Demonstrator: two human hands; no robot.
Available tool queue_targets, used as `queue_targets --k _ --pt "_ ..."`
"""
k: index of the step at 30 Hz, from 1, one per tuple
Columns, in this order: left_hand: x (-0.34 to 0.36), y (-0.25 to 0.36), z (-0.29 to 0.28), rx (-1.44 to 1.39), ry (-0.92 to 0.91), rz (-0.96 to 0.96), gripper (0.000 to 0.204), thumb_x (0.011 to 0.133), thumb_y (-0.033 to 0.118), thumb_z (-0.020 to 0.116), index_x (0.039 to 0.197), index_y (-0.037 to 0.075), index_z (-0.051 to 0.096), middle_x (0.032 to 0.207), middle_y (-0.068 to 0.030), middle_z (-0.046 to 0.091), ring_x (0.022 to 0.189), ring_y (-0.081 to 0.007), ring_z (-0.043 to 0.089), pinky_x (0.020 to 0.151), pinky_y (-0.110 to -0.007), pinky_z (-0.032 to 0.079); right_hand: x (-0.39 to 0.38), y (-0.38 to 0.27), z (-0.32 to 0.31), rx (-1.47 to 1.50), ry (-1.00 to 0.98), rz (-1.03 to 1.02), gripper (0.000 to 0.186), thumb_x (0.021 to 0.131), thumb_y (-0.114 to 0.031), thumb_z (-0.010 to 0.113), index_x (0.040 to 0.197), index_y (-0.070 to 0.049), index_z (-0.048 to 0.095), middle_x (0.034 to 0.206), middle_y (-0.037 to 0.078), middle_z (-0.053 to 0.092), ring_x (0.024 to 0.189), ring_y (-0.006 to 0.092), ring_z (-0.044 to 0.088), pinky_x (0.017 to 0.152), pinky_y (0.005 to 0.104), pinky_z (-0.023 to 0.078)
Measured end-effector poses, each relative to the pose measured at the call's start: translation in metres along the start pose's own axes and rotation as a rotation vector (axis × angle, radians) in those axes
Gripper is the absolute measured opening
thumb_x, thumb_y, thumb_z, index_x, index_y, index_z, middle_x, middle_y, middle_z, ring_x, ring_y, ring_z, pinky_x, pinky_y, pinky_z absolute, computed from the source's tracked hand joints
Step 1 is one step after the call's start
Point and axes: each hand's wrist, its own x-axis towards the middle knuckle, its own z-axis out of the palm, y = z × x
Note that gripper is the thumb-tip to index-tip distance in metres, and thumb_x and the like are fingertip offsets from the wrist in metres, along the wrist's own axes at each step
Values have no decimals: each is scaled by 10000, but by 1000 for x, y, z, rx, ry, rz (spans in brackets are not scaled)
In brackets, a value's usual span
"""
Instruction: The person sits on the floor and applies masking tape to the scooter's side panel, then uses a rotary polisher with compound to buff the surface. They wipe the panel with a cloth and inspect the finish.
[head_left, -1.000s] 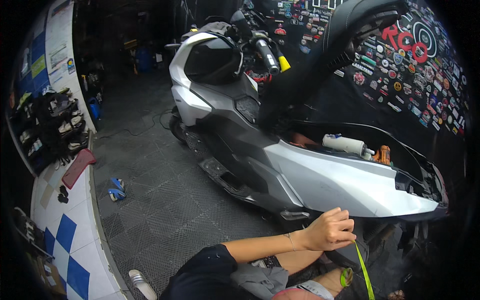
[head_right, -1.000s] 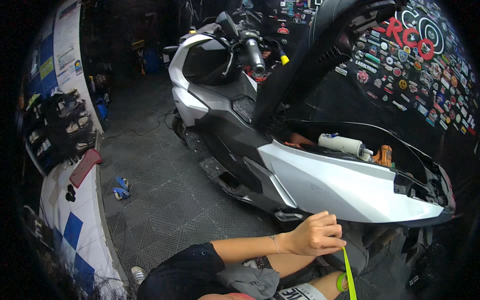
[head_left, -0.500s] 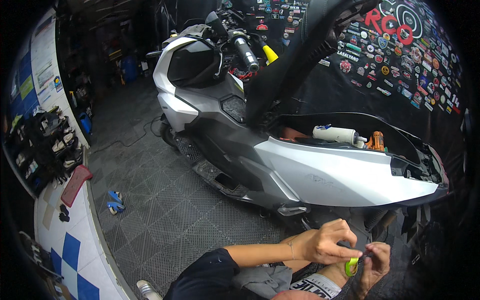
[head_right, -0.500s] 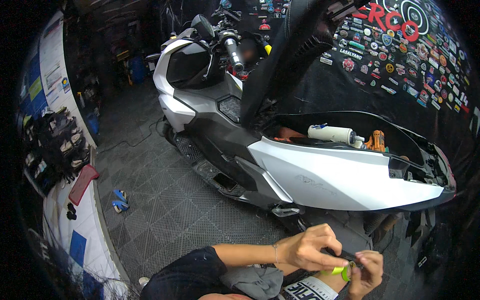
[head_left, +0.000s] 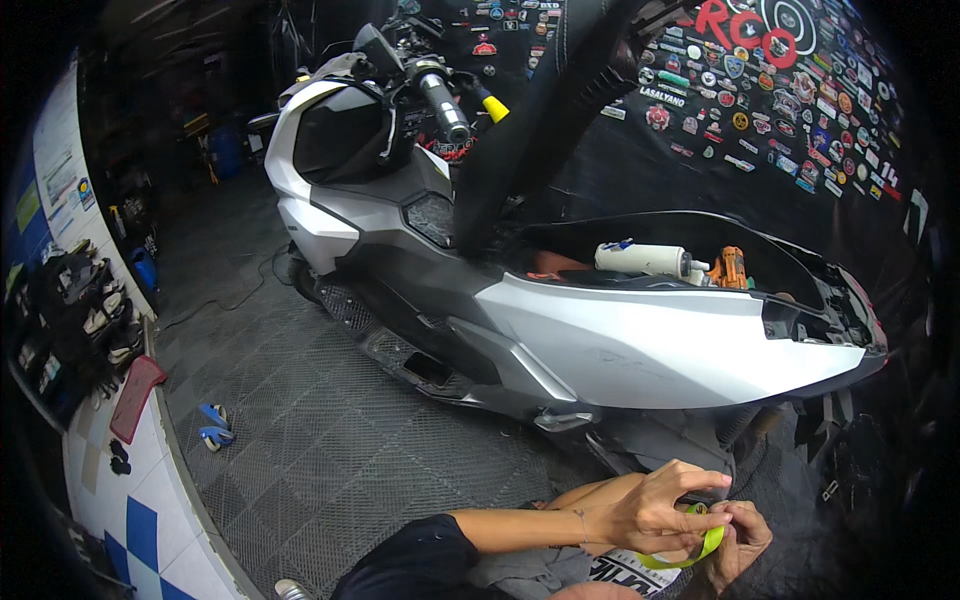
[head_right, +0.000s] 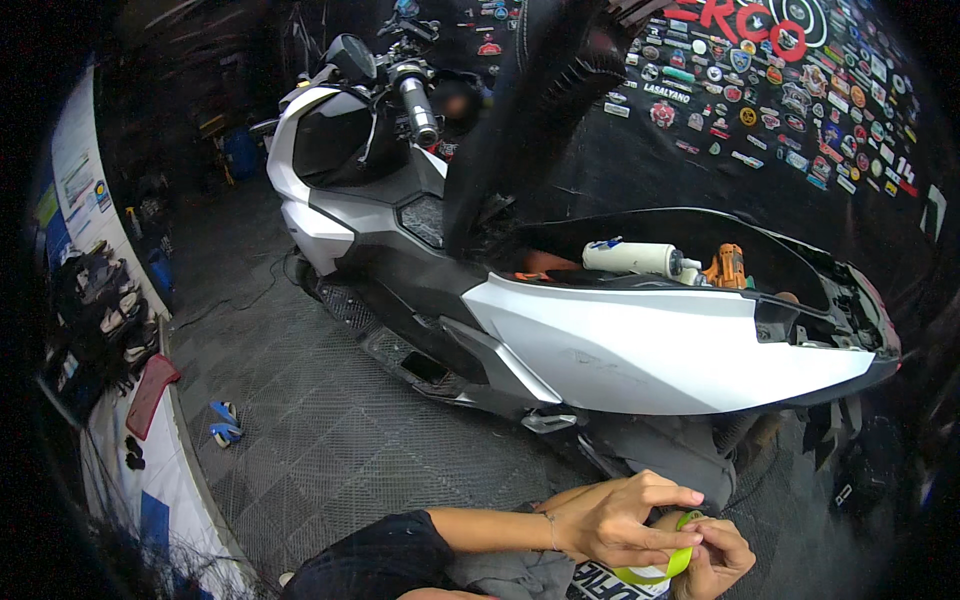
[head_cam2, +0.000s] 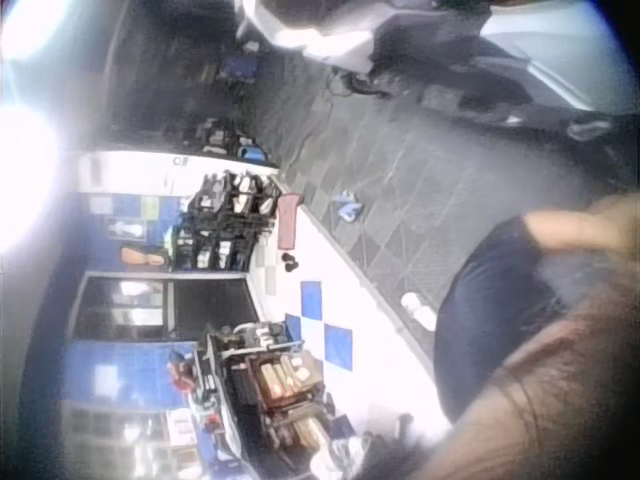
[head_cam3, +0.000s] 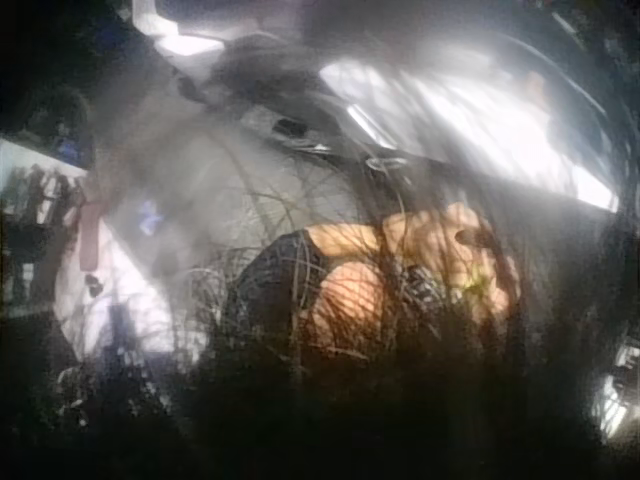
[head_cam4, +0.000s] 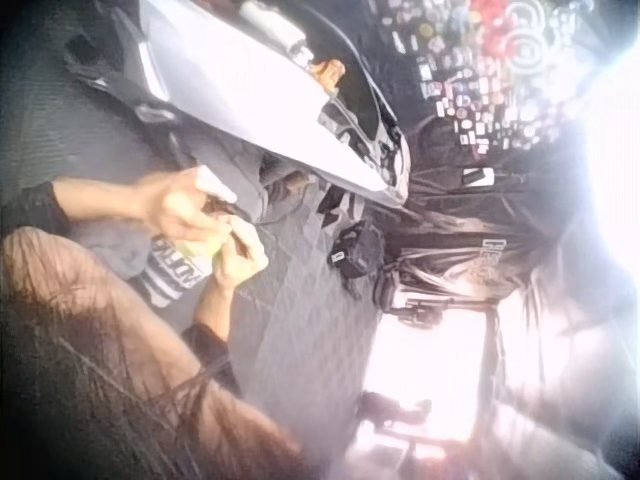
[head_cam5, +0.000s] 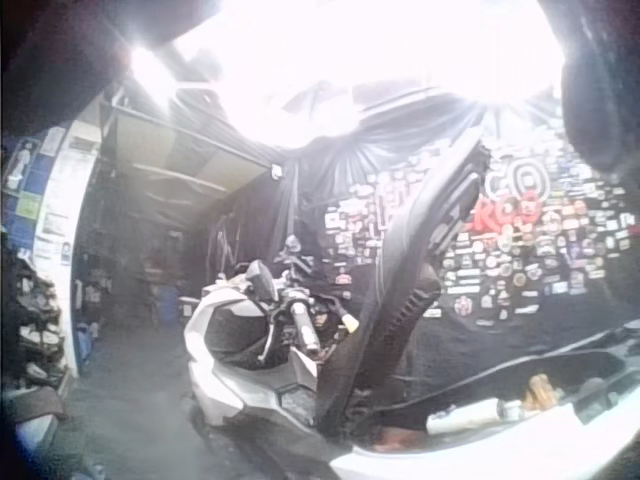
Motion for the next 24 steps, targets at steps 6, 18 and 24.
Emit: queue_targets --k 6,18,24 --pt "0 -17 0 167 -35 21 422 932 208 702 1342 109 687 1434 -201 526 1136 -326 593 903 -431 487 -1 6 -2 44 122 85 145 944 58 660 1082 12 669 958 120 645 860 160 633 763 266 525" --pt "30 -34 -5 -126 -221 -312 345 842 150 763 1120 -42 689 1033 -147 682 920 -300 641 838 -389 509 55 -43 -2 -879 -174 -285 329 719 168 731 980 -21 667 825 129 628 715 252 637 633 337 508" --pt "20 -42 0 -28 -190 -332 154 873 82 744 993 -14 749 933 -111 739 857 -276 664 815 -383 521 58 -51 -5 -850 -155 -102 274 717 150 746 933 -6 683 825 129 637 718 232 638 650 333 500"
